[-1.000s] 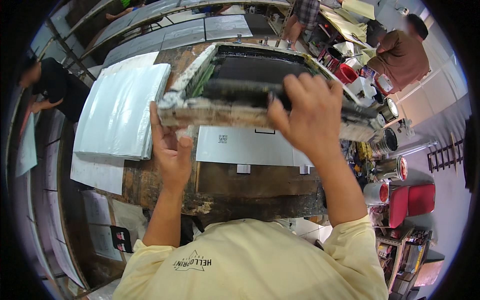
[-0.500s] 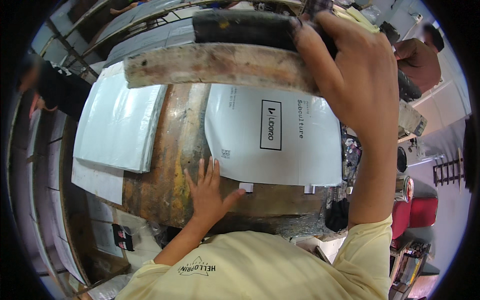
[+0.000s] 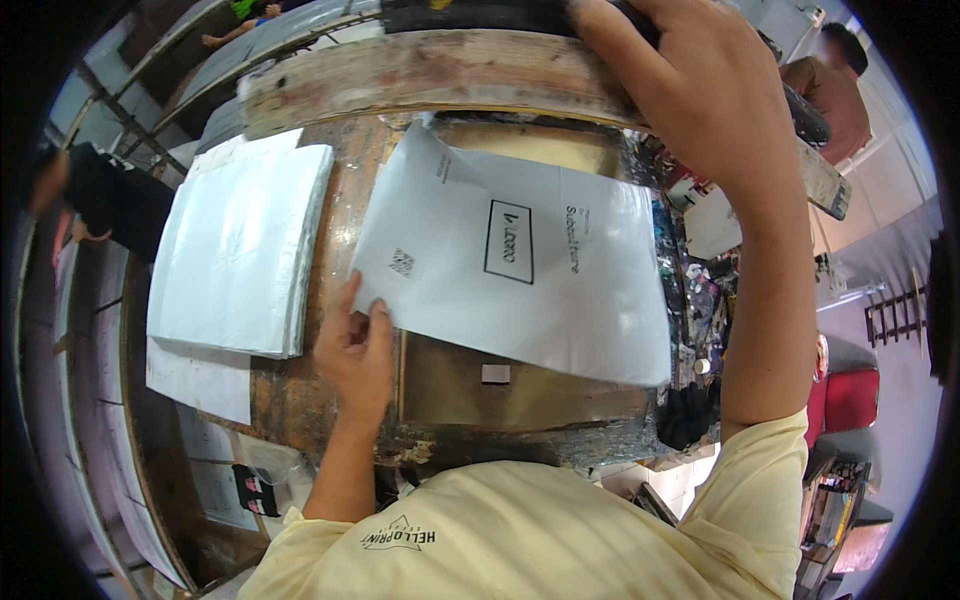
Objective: The person performs screen printing on envelopes by aligning the item under the screen and pulling ink across with a squeegee before lifting the frame to repeat the process.
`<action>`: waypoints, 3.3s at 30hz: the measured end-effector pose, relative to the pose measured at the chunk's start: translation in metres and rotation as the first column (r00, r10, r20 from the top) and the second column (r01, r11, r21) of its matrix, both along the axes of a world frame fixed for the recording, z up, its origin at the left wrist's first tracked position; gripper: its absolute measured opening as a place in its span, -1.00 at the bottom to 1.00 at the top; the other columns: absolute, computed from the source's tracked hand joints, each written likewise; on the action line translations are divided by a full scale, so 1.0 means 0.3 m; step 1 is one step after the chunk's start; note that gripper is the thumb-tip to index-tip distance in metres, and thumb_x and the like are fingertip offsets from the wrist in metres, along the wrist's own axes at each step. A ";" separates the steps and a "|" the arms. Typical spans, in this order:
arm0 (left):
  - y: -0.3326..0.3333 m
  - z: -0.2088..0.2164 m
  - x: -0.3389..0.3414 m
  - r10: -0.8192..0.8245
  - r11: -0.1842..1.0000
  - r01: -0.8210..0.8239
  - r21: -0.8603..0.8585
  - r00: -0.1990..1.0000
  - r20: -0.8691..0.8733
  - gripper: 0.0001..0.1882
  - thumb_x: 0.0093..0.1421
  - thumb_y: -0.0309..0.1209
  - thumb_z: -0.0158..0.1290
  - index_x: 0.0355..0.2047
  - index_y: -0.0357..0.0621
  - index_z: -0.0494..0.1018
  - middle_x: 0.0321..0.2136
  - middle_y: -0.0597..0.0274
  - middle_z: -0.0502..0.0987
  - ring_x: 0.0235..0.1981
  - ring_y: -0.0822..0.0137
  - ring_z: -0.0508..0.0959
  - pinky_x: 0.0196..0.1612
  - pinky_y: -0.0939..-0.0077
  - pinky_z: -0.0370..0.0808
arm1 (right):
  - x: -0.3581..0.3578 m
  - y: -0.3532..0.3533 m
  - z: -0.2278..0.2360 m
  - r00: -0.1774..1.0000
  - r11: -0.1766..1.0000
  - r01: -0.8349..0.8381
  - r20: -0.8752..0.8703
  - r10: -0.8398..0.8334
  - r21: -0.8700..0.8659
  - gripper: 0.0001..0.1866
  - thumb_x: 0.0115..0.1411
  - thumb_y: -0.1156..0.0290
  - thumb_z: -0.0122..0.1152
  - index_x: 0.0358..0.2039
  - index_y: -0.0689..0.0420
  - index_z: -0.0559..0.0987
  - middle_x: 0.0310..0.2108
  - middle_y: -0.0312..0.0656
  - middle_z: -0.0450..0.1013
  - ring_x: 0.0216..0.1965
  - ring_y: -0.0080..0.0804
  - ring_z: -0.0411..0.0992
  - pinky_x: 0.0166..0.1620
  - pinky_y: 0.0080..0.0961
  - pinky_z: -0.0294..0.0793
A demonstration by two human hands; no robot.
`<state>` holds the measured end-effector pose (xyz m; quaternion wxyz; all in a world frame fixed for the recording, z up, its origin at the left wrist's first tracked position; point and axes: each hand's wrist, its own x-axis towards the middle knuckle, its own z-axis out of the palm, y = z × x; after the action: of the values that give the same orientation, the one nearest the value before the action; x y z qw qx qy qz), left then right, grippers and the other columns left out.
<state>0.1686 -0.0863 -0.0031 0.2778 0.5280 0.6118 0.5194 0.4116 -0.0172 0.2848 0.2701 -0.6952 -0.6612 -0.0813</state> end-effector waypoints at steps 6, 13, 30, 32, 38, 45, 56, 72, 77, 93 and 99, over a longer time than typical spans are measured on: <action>0.132 0.033 -0.456 0.087 0.996 -0.087 -0.007 0.982 0.169 -0.38 0.31 -0.62 0.20 0.38 -0.47 0.40 -0.08 0.06 0.67 -0.30 0.50 0.64 -0.26 0.62 0.60 | 0.137 0.040 -0.133 0.951 0.936 -0.250 0.246 0.189 0.249 -0.51 0.42 0.02 0.15 -0.09 0.27 0.67 -0.27 0.26 0.58 -0.18 0.29 0.55 -0.05 0.00 0.49; 0.330 0.039 -1.075 0.102 0.994 -0.100 -0.047 0.994 0.033 -0.28 0.12 -0.65 0.10 0.36 -0.46 0.43 -0.02 0.06 0.66 -0.23 0.39 0.67 -0.15 0.51 0.65 | 0.154 0.026 -0.165 0.940 0.898 -0.304 0.253 0.229 0.318 -0.53 0.37 0.02 0.18 -0.27 0.28 0.64 -0.40 0.21 0.54 -0.30 0.26 0.52 -0.16 0.03 0.45; 0.561 -0.061 -1.987 0.262 0.839 -0.384 -0.386 0.906 -0.332 -0.41 0.15 -0.52 0.05 0.24 -0.30 0.62 -0.18 0.04 0.71 -0.21 0.30 0.64 -0.12 0.38 0.54 | 0.192 0.022 -0.199 0.958 0.965 -0.143 0.277 0.079 0.219 -0.53 0.43 0.15 0.17 0.07 0.33 0.63 -0.15 0.17 0.59 -0.06 0.05 0.52 0.10 -0.17 0.44; 0.543 -0.093 -2.058 0.348 0.824 -0.483 -0.295 0.844 -0.409 -0.40 0.15 -0.54 0.04 0.24 -0.28 0.61 -0.07 -0.09 0.71 -0.07 0.16 0.68 0.04 0.30 0.56 | 0.201 0.024 -0.203 0.956 0.955 -0.152 0.284 0.077 0.254 -0.52 0.42 0.16 0.18 0.08 0.34 0.63 -0.11 0.15 0.60 -0.05 0.02 0.51 0.12 -0.19 0.44; 0.609 -0.128 -2.033 0.700 0.467 -0.789 0.399 0.054 -0.712 -0.46 0.27 -0.52 0.12 0.27 -0.25 0.59 0.15 -0.19 0.65 0.28 -0.11 0.56 0.42 0.07 0.35 | 0.215 0.017 -0.207 0.958 0.952 -0.177 0.267 0.109 0.248 -0.53 0.39 0.19 0.22 0.10 0.33 0.63 -0.05 0.13 0.60 -0.02 0.02 0.50 0.15 -0.20 0.43; 0.641 -0.023 -1.106 0.027 0.961 0.144 0.235 0.799 -0.601 -0.72 0.36 -0.44 0.30 0.04 -0.24 0.68 -0.20 0.10 0.75 -0.31 0.20 0.73 -0.18 0.39 0.65 | 0.153 -0.010 -0.194 0.955 0.957 -0.193 0.268 0.131 0.219 -0.60 0.39 0.19 0.22 0.00 0.30 0.65 -0.12 0.11 0.59 -0.07 0.10 0.49 0.11 -0.15 0.42; 0.852 -0.121 -0.455 -0.277 0.907 -0.253 -0.336 0.241 -0.930 -0.14 0.00 0.18 0.51 0.02 -0.37 0.63 0.11 -0.10 0.55 0.12 -0.07 0.57 0.16 0.12 0.62 | 0.131 -0.033 -0.208 0.933 0.884 -0.329 0.256 0.251 0.332 -0.57 0.35 0.08 0.26 -0.32 0.28 0.61 -0.35 0.14 0.56 -0.27 0.23 0.50 -0.10 0.01 0.41; 0.944 -0.166 -0.705 -0.174 0.931 -0.138 -0.339 0.649 -0.740 -0.23 0.02 0.06 0.52 0.04 -0.37 0.71 -0.05 -0.19 0.75 -0.03 -0.07 0.76 0.10 0.20 0.66 | 0.148 -0.027 -0.237 0.932 0.859 -0.347 0.245 0.268 0.377 -0.50 0.31 -0.04 0.29 -0.41 0.22 0.65 -0.44 0.00 0.57 -0.30 0.04 0.56 -0.12 -0.07 0.39; 0.920 -0.121 -0.708 -0.161 0.935 -0.085 -0.344 0.764 -0.625 -0.30 0.04 0.01 0.55 -0.03 -0.37 0.74 -0.12 -0.10 0.78 -0.11 0.05 0.77 0.01 0.23 0.68 | 0.146 -0.032 -0.242 0.936 0.868 -0.330 0.245 0.251 0.371 -0.50 0.31 -0.04 0.30 -0.41 0.22 0.65 -0.43 0.00 0.57 -0.30 0.04 0.55 -0.10 -0.08 0.40; 0.940 -0.165 -0.722 -0.138 0.962 -0.087 -0.260 0.666 -0.733 -0.62 0.15 -0.24 0.34 -0.21 -0.38 0.69 -0.29 -0.27 0.72 -0.18 -0.09 0.75 -0.04 0.14 0.66 | 0.119 -0.053 -0.227 0.947 0.910 -0.290 0.226 0.228 0.296 -0.56 0.34 0.05 0.25 -0.35 0.26 0.61 -0.31 0.07 0.59 -0.23 0.16 0.49 -0.04 -0.05 0.39; 0.777 -0.190 -0.527 -0.008 0.968 -0.244 -0.059 0.205 -0.979 -0.61 0.18 -0.35 0.30 -0.03 -0.31 0.60 -0.18 -0.14 0.73 -0.09 -0.03 0.77 -0.02 0.23 0.73 | 0.124 -0.051 -0.228 0.945 0.915 -0.296 0.226 0.238 0.275 -0.55 0.35 0.05 0.25 -0.31 0.28 0.62 -0.30 0.09 0.59 -0.23 0.19 0.49 -0.03 -0.04 0.38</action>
<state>0.0107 0.1467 -0.0602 -0.1557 0.6567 0.7373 0.0293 0.4488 -0.0325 0.2163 0.3190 -0.5370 -0.7522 -0.2099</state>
